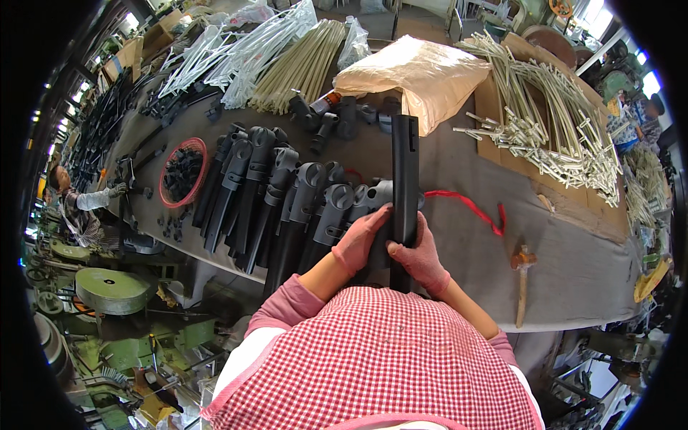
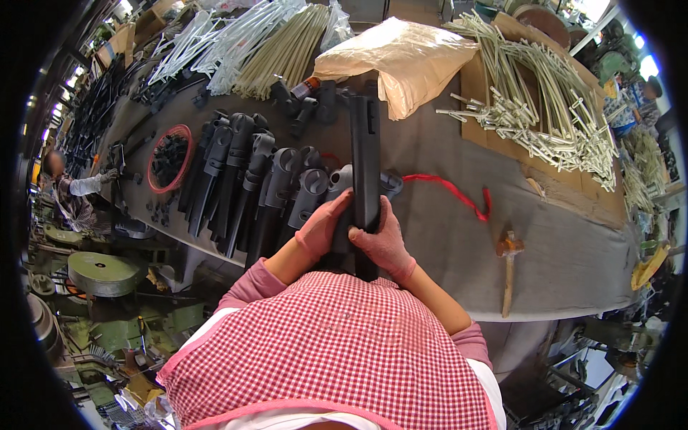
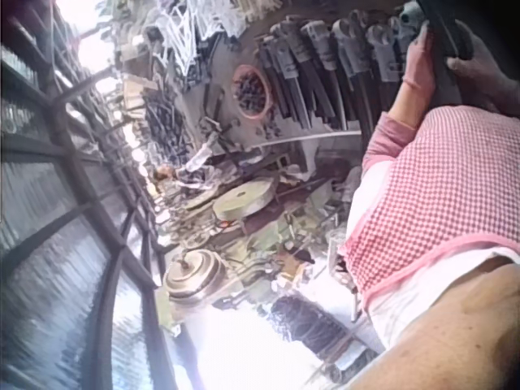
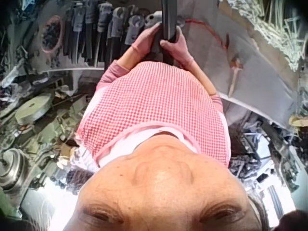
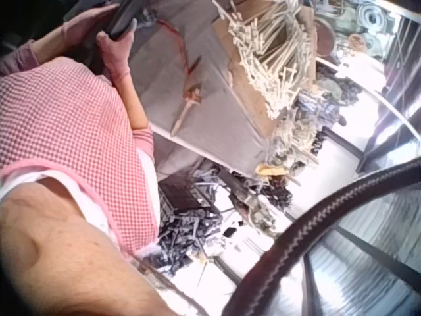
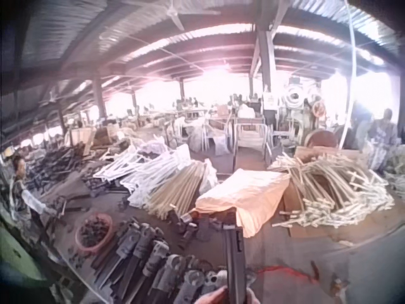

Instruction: The person assembles black plastic components by inserting cylindrical rods into molded heads and tapping them with a hammer. They then attach small metal springs to the assembled parts and place them into a red basket. The person also handles plastic bags and a yellow cloth near a green machine.

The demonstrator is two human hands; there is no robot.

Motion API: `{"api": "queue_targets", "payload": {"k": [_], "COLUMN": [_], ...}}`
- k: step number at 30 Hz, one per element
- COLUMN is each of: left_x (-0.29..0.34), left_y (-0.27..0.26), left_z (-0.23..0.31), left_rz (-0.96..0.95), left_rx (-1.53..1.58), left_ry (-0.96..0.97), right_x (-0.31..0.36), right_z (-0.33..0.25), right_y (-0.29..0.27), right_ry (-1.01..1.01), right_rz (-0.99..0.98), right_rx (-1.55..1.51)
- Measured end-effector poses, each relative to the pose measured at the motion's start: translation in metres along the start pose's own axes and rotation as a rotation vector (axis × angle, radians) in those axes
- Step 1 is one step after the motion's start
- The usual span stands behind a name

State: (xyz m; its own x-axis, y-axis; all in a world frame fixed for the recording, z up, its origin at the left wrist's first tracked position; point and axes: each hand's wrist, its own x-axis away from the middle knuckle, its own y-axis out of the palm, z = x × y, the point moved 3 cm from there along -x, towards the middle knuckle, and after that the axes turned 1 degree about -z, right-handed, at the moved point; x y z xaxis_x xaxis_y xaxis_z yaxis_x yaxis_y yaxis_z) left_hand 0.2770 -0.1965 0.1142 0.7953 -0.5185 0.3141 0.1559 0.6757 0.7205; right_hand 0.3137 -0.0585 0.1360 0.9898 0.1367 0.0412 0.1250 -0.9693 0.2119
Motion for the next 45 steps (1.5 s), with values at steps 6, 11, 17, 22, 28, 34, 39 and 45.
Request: {"api": "queue_targets", "payload": {"k": [6,11,17,22,28,34,39,45], "left_x": [0.013,0.006,0.015,0.025,0.038,0.051,0.058,0.061], "left_y": [-0.011,-0.021,-0.009,0.008,0.016,0.025,0.032,0.041], "left_z": [0.019,0.108,0.151,0.157,0.159,0.158,0.153,0.137], "left_rz": [-0.162,-0.166,-0.311,-0.253,-0.365,-0.409,-0.407,-0.367], "left_rx": [0.339,0.291,0.451,0.450,0.330,0.224,0.092,0.212], "left_ry": [0.164,0.611,0.850,0.994,0.726,0.684,0.617,0.524], "right_x": [0.029,0.049,0.053,0.055,0.054,0.060,0.068,0.082], "right_z": [-0.016,-0.036,-0.040,-0.042,-0.055,-0.056,-0.070,-0.071], "right_y": [0.005,0.017,0.026,0.036,0.025,0.016,0.019,0.013], "right_ry": [-0.064,-0.148,-0.149,-0.173,-0.202,-0.249,-0.117,-0.145], "right_rz": [0.115,0.066,-0.006,-0.046,-0.120,-0.193,-0.184,-0.187], "right_rx": [0.394,0.659,0.648,0.715,0.923,0.822,0.892,0.832]}}
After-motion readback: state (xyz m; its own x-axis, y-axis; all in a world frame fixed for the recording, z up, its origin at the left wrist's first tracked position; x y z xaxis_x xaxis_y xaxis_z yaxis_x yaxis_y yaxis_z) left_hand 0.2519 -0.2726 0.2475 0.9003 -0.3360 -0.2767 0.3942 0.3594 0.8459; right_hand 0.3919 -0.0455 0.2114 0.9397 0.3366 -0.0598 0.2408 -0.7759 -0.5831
